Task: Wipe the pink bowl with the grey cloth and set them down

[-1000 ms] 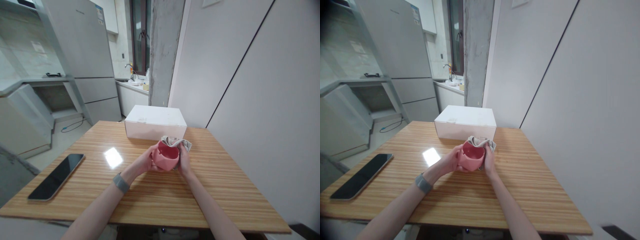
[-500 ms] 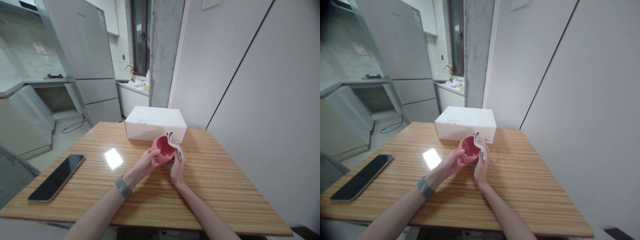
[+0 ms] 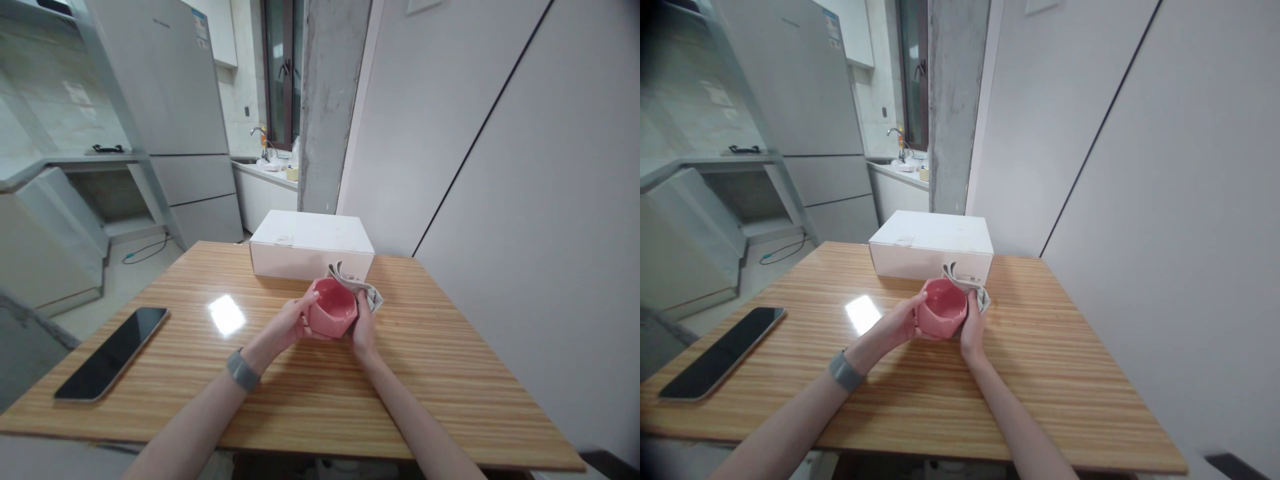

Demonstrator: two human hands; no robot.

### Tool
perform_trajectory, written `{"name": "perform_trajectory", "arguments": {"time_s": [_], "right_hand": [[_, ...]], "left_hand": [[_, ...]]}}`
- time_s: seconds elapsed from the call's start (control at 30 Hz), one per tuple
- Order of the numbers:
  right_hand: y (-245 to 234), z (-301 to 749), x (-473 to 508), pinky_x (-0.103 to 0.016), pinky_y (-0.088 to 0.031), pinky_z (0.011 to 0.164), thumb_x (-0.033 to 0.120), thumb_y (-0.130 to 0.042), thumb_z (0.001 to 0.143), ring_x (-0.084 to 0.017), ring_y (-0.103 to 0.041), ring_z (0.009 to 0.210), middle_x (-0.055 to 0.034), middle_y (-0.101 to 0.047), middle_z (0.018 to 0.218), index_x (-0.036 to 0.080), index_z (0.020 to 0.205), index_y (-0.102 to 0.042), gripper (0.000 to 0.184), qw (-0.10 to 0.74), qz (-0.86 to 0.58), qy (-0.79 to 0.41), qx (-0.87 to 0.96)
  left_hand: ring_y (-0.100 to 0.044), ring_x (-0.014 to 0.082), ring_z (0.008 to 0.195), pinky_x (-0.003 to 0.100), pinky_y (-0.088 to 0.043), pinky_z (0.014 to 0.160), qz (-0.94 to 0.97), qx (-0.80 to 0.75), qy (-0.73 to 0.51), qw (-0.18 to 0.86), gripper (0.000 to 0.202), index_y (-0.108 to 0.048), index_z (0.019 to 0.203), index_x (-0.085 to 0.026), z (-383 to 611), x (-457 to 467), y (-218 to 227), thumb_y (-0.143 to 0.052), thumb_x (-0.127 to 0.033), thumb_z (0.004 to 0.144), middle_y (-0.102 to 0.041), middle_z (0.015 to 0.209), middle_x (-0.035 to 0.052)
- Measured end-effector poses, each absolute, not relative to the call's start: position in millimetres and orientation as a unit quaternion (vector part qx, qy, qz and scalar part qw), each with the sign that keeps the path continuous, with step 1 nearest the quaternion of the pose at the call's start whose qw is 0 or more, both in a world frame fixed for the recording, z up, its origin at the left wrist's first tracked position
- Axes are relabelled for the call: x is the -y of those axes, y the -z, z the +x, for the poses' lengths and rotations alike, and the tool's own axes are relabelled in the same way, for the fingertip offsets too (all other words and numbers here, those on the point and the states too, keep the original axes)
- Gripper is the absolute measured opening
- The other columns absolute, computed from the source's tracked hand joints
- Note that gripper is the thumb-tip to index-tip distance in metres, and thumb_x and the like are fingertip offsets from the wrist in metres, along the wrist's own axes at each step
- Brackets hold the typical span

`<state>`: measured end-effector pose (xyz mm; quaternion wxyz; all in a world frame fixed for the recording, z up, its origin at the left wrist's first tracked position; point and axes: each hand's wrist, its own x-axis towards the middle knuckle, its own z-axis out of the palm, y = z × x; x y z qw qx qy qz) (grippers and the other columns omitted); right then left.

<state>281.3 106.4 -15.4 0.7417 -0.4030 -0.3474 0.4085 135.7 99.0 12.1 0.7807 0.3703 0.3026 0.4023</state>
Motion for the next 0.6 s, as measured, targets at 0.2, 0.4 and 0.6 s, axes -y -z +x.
{"name": "perform_trajectory", "arguments": {"time_s": [0.2, 0.4, 0.6], "right_hand": [[16.9, 269.9, -98.6, -0.038, -0.044, 0.095, 0.051, -0.044, 0.084, -0.020, -0.057, 0.111, -0.0048, -0.065, 0.113, 0.021, 0.113, -0.060, 0.045, 0.740, -0.380, -0.433, 0.347], [7.5, 276.7, -101.0, -0.042, -0.045, 0.096, 0.053, -0.041, 0.085, -0.022, -0.056, 0.113, -0.0045, -0.064, 0.117, 0.020, 0.109, -0.064, 0.046, 0.706, -0.298, -0.580, 0.277], [2.6, 284.8, -103.4, -0.043, -0.047, 0.093, 0.050, -0.049, 0.082, -0.025, -0.061, 0.106, -0.0025, -0.068, 0.109, 0.023, 0.097, -0.069, 0.037, 0.684, -0.314, -0.610, 0.249]], "left_hand": [[-0.061, 0.0248, 0.101, 0.042, -0.051, 0.085, 0.405, -0.347, -0.531, 0.658, 0.080, -0.036, 0.134, -0.027, 138.9, -94.6, -23.7, -0.075, -0.025, 0.065, -0.059, 0.119, 0.0090], [-0.028, 0.0323, 0.133, 0.041, -0.018, 0.113, 0.650, -0.331, -0.538, 0.423, 0.101, -0.047, 0.128, -0.021, 129.0, -92.4, -29.4, -0.087, -0.017, 0.036, -0.035, 0.142, 0.0109], [-0.037, 0.0353, 0.126, 0.049, -0.016, 0.111, 0.670, -0.338, -0.517, 0.411, 0.098, -0.047, 0.127, -0.021, 126.4, -89.1, -37.6, -0.086, -0.016, 0.037, -0.048, 0.130, 0.0130]]}}
